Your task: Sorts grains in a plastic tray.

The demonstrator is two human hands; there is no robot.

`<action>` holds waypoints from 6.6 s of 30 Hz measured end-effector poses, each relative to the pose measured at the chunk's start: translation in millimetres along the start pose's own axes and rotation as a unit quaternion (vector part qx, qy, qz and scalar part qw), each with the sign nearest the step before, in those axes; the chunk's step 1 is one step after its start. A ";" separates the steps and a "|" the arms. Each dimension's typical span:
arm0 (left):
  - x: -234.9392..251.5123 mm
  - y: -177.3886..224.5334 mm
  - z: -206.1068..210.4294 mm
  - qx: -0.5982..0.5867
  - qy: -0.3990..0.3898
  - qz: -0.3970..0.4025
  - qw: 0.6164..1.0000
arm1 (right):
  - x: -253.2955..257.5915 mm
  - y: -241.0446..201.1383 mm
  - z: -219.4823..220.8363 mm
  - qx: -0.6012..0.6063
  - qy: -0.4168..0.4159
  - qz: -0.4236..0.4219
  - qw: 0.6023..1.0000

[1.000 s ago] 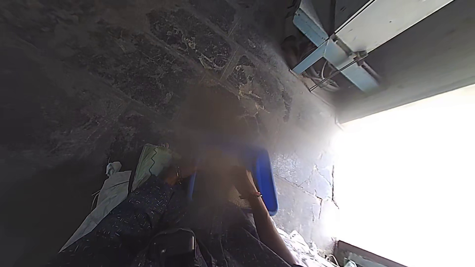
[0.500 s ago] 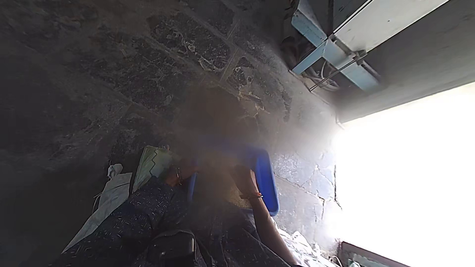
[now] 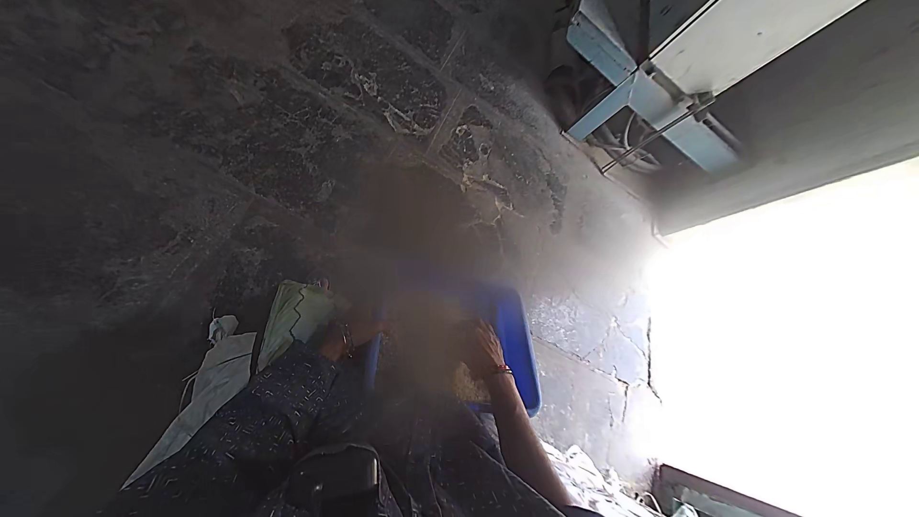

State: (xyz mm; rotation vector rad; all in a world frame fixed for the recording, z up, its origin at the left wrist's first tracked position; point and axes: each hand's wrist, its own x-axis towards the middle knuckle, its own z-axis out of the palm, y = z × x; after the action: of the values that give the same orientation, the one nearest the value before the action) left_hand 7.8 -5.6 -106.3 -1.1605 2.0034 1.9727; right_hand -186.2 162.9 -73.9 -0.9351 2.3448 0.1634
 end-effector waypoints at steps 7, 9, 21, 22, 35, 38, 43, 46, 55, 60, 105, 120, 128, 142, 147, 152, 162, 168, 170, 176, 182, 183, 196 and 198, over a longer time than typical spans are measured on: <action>-1.5 1.8 -1.5 0.002 -0.004 -0.012 1.000 | -9.1 -4.5 -2.8 -0.023 -0.043 0.045 0.998; -1.5 2.4 -1.0 0.003 -0.002 -0.016 1.000 | -12.6 -6.0 -2.4 -0.015 -0.047 0.037 0.998; -3.0 2.2 -1.3 0.016 0.000 -0.012 1.000 | -19.6 -24.8 6.2 0.030 -0.044 -0.054 0.997; -7.4 9.0 -1.2 0.021 0.000 -0.017 1.000 | -18.8 -25.0 7.0 0.033 -0.038 -0.062 0.997; 2.1 4.4 -3.0 0.028 -0.014 -0.034 0.999 | -3.6 -19.8 9.6 0.030 0.034 -0.085 0.995; 3.2 2.2 -2.8 0.024 -0.010 -0.042 0.999 | -0.2 -17.6 10.7 0.030 0.040 -0.086 0.995; -21.1 39.1 -4.6 0.054 -0.027 -0.071 0.996 | 3.5 -19.1 6.0 0.026 0.008 -0.058 0.998; -11.8 24.8 -4.0 0.047 -0.019 -0.068 0.996 | 6.0 -17.5 6.4 0.023 0.002 -0.056 0.998; -0.1 5.7 -4.1 0.045 -0.016 -0.064 0.997 | 8.4 -17.1 6.7 0.020 -0.006 -0.053 0.998; 1.1 3.8 -4.5 0.058 -0.016 -0.061 0.996 | 8.5 -16.9 7.4 0.025 -0.004 -0.051 0.998; 2.5 1.9 -5.6 0.054 -0.015 -0.043 0.998 | 7.9 -14.7 5.6 0.040 0.003 -0.064 0.997; 1.7 2.3 -4.8 0.047 -0.015 -0.035 0.998 | 4.9 -3.2 13.1 0.100 0.232 -0.112 0.961; 3.6 -0.1 -5.5 0.055 -0.015 -0.031 0.998 | 12.1 -1.0 13.9 0.099 0.165 -0.084 0.978; -0.5 5.7 -5.2 0.036 -0.018 -0.023 0.999 | 12.5 -9.1 10.4 0.020 -0.010 -0.061 0.998; 0.8 3.7 -4.0 0.036 -0.015 -0.021 0.999 | 10.4 -14.0 7.4 0.005 -0.039 -0.079 0.996; 0.7 3.4 -4.5 0.039 -0.014 -0.028 0.999 | 7.3 -16.2 6.1 0.018 -0.031 -0.086 0.996; 4.5 0.5 -5.4 0.048 -0.020 -0.037 0.998 | 9.7 -13.4 5.6 0.025 -0.009 -0.073 0.997; 3.4 3.4 -6.3 0.064 -0.023 -0.040 0.997 | 10.9 -12.8 6.4 0.021 -0.006 -0.071 0.997; 2.8 4.4 -6.5 0.058 -0.024 -0.044 0.997 | 11.2 -12.4 6.2 0.018 -0.004 -0.074 0.997; 3.5 3.8 -5.3 0.051 -0.025 -0.054 0.997 | 11.3 -13.9 2.7 0.027 -0.007 -0.067 0.997; 7.2 0.6 -5.2 0.065 -0.022 -0.064 0.996 | 14.7 -13.1 2.2 0.025 -0.011 -0.061 0.998; 7.4 0.8 -5.4 0.073 -0.025 -0.067 0.995 | 15.3 -13.1 2.1 0.023 -0.010 -0.062 0.998; 5.6 3.5 -4.2 0.028 -0.013 -0.048 0.998 | 16.5 -22.2 -2.9 0.015 -0.072 -0.053 0.996; 5.9 1.2 -2.5 0.002 -0.005 -0.034 0.999 | 14.4 -22.7 -2.1 0.025 -0.079 -0.055 0.995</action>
State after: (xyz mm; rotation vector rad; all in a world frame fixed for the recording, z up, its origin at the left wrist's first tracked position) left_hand 4.1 -10.6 -108.3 -1.1991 1.9347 1.9372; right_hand -180.5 137.0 -78.1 -0.9869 2.1384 0.1293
